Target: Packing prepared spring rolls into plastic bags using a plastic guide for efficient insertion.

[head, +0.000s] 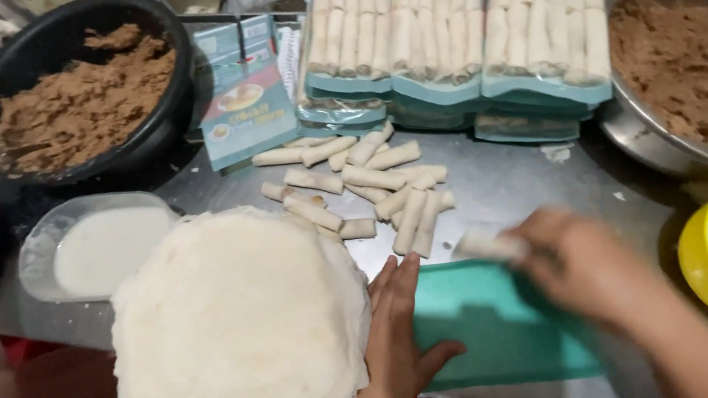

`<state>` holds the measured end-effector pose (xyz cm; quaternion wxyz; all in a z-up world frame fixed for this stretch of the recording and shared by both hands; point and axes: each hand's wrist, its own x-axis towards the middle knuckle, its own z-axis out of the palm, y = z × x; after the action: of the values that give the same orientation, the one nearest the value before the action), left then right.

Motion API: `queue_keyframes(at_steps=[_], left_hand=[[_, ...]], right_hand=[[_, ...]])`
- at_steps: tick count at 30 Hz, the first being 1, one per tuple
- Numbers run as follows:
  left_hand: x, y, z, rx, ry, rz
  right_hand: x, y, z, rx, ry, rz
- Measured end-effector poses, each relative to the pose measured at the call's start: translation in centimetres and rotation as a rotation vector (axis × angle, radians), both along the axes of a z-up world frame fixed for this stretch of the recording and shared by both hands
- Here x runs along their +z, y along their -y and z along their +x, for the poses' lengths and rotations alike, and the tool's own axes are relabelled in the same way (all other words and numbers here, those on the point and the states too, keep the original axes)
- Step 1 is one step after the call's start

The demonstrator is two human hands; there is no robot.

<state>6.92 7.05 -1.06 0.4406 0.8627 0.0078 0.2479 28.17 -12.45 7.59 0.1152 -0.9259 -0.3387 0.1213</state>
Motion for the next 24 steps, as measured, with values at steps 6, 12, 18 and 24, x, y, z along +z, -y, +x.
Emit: queue_keyframes(at_steps=[6, 12, 18, 24], left_hand=[[-3.6, 0.1, 0.3, 0.020, -0.020, 0.021], [-4.3, 0.3, 0.5, 0.111, 0.035, -0.036], [-0.7, 0.3, 0.4, 0.137, -0.001, 0.052], [1.0, 0.3, -0.6, -0.060, -0.235, 0.163]], right_hand=[[-2.6, -6.5, -1.5, 0.462, 0.292, 0.371], [-2.7, -7.6, -0.2, 0.572, 0.514, 0.021], [-0.5, -0.4, -7.5, 0.168, -0.207, 0.205], [-1.7, -2.9, -3.5, 0.052, -0.233, 0.304]])
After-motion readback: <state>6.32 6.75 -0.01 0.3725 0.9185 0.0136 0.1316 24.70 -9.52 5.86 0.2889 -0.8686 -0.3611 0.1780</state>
